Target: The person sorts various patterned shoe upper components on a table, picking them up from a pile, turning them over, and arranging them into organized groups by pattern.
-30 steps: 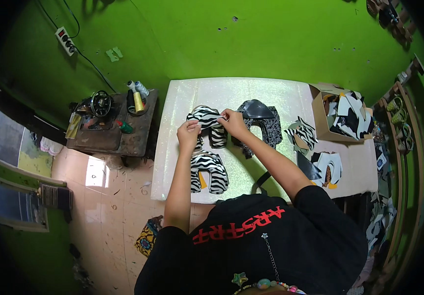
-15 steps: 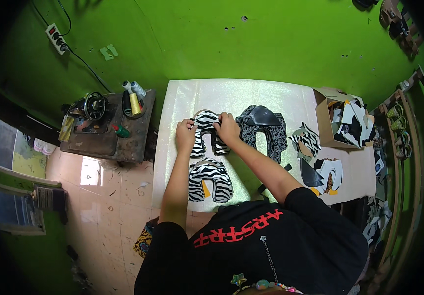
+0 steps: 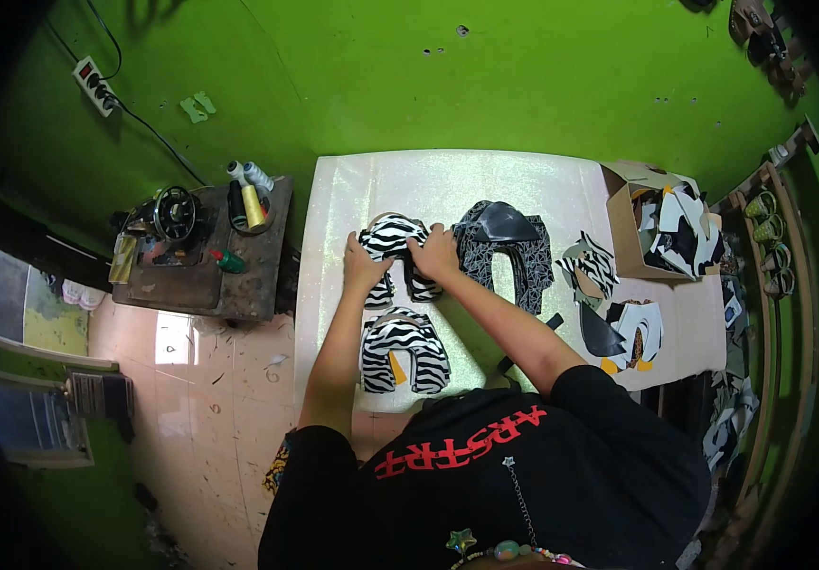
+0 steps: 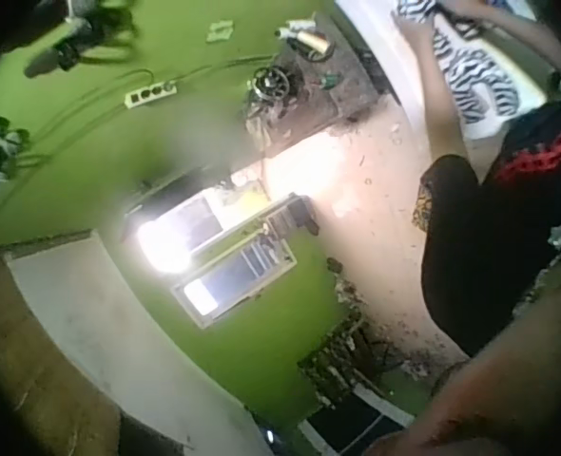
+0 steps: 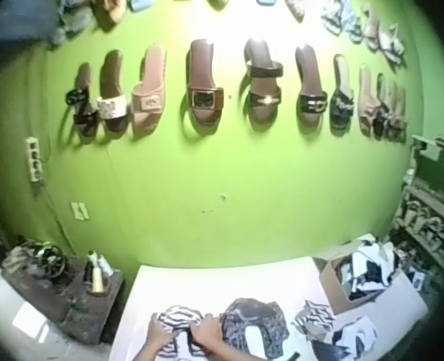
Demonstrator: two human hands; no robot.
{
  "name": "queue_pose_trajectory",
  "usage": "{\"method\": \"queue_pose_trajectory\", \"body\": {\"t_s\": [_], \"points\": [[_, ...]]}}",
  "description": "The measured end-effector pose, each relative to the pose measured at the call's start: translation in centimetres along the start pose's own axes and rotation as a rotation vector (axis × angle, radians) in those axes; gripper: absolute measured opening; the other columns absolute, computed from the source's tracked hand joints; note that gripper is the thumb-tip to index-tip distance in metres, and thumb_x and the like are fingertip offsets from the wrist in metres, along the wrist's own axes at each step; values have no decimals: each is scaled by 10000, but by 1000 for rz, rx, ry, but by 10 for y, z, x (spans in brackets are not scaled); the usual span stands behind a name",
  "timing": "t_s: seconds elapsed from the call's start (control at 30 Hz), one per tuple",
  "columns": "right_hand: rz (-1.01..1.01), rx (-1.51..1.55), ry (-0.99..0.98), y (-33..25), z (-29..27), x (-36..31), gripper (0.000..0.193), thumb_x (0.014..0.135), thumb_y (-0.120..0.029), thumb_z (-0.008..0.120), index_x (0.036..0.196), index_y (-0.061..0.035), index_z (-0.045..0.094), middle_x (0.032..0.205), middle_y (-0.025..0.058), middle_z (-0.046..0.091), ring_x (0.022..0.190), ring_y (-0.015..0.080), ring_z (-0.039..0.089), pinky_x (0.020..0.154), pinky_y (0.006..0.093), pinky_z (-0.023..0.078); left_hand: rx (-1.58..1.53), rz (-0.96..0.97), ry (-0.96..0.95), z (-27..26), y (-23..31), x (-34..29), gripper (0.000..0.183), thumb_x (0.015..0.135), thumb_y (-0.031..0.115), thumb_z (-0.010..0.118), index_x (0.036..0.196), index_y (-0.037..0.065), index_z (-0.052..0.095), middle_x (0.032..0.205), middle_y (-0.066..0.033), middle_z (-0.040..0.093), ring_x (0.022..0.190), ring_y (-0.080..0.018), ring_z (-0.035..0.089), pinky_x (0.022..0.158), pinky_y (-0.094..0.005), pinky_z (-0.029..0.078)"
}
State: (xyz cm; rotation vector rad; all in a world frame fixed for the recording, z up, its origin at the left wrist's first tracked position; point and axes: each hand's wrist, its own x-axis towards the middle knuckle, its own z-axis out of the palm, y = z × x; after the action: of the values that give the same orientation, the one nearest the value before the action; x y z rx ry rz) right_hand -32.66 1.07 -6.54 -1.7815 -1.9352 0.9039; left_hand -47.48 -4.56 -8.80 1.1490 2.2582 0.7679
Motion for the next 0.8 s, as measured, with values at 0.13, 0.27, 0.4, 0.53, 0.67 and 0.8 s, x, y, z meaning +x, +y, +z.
{"method": "queue_pose_trajectory", "body": {"t_s": [0.13,0.27,0.4,0.53,0.67,0.8], "points": [[163,47,-165,4,5,7,689,778,-519,571,1147,52,458,1146,292,511,1094,426,495,917,462,418,55,-19,40,4,3,2,989,592,183,806,1345,-19,197,1252,-272,443,1142,-393,471,948,-409,412],[143,63,-128,20,24,23,757,776,-562,535,1121,109,474,1079,329,556,1043,425,550,896,445,436,122,-125,6,1,23,-1,996,572,149,806,1347,-2,199,1213,-247,489,1089,-380,521,914,-407,441],[132,106,-139,26,33,26,756,780,-550,542,1107,127,470,1064,330,558,1022,436,552,890,442,437,145,-148,30,0,26,-2,997,561,131,807,1345,6,204,1197,-230,511,1059,-367,547,891,-399,458],[114,114,-113,27,38,27,746,788,-542,544,1123,119,460,1060,326,557,1014,437,553,885,441,438,169,-123,61,0,31,-4,991,568,120,800,1344,9,193,1135,-223,554,1010,-369,575,850,-399,479],[92,114,-111,26,38,30,747,791,-541,546,1135,116,453,1063,322,556,1018,438,550,887,437,437,171,-104,84,0,33,-2,989,575,113,793,1347,21,181,1102,-229,572,988,-372,586,832,-408,486],[79,126,-99,28,40,35,741,788,-537,548,1117,122,468,1055,316,566,1004,426,563,881,435,442,169,-114,74,0,32,3,1009,565,118,804,1353,32,179,1123,-233,559,1005,-368,580,851,-409,480]]}}
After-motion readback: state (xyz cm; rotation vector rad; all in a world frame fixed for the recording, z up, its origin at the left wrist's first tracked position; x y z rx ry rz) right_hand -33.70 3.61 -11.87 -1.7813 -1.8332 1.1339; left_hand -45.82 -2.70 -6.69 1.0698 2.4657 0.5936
